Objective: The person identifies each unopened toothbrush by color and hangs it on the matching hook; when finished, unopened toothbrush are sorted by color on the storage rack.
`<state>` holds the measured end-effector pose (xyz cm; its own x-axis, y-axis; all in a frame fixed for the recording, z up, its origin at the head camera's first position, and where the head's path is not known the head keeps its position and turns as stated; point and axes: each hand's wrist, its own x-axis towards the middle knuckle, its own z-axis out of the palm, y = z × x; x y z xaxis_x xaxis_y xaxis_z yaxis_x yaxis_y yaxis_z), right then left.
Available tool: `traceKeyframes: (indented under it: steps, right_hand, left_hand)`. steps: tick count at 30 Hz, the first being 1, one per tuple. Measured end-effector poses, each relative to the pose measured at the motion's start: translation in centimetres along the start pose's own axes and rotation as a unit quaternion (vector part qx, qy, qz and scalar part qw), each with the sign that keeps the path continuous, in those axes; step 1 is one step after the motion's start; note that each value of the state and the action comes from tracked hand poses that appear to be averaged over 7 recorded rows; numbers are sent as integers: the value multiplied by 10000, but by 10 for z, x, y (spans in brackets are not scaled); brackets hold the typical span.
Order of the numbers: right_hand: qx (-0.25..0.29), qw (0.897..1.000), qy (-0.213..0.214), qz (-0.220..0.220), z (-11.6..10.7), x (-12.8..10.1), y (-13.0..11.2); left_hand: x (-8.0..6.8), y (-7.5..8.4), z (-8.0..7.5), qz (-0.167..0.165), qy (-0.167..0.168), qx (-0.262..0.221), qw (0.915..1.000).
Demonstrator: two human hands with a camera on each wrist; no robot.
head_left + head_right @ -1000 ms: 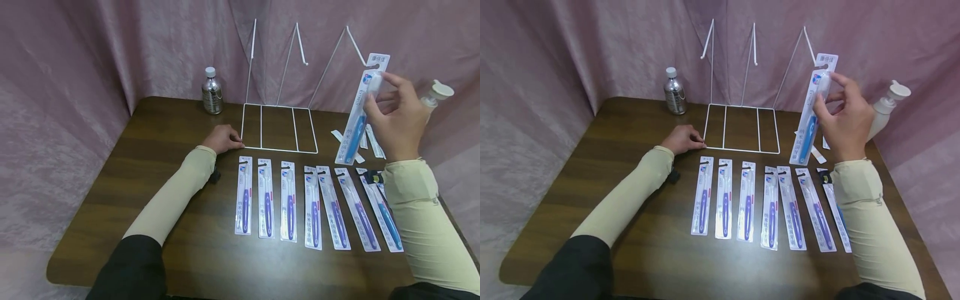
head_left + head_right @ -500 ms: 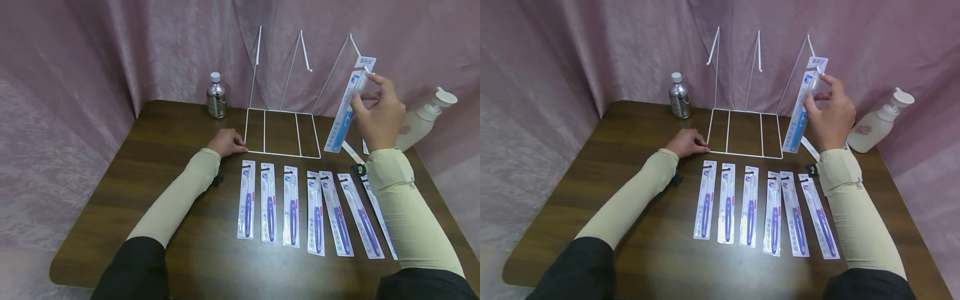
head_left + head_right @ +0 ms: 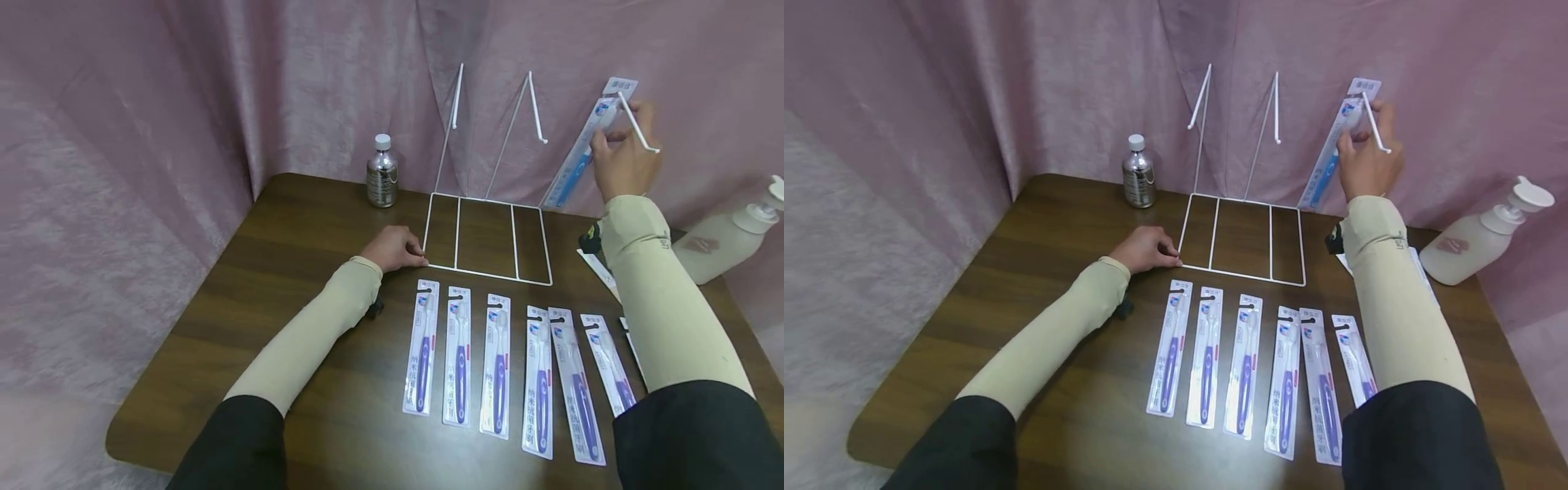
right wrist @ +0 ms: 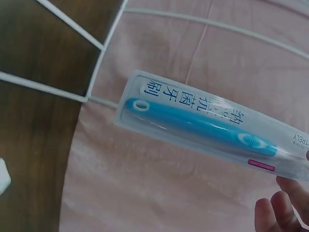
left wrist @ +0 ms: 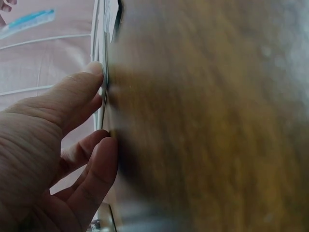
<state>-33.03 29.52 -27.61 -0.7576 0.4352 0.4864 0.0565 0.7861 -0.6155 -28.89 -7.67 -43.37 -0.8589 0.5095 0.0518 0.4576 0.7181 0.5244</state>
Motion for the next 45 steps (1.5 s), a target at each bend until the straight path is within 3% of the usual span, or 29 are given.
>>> traceKeyframes:
  steps: [9, 15, 19, 25, 29, 34, 39, 42, 45]
  right_hand:
    - [-264, 9989, 164, 344, -19, 6, 17]
    - [34, 9991, 335, 243, -39, -2, 24]
    - [165, 9994, -115, 274, -68, -25, 36]
    - [-76, 9936, -1124, 56, -112, -81, 74]
    - [-750, 9754, -2066, -184, -141, -119, 112]
    - [-1556, 9310, -3284, -347, -168, -150, 159]
    - [-1690, 8983, -4023, -516, -177, -168, 197]
    - [-1456, 8929, -4232, -495, -179, -178, 212]
    - [-1395, 8971, -4165, -476, -182, -185, 222]
  left_hand:
    - [10, 12, 9, 208, -210, -62, 9995]
    - [11, 15, 3, 255, -211, -90, 9994]
    - [10, 11, -1, 247, -213, -182, 9993]
    - [5, -4, -7, 84, -110, -321, 9994]
    - [-1, -7, -16, -63, -146, -391, 9991]
    - [-8, -11, -28, -348, -181, -522, 9979]
    - [-7, -17, -34, -356, -63, -581, 9977]
    - [-4, -16, -35, -316, -102, -594, 9977]
    - [-3, -12, -34, -294, -190, -603, 9976]
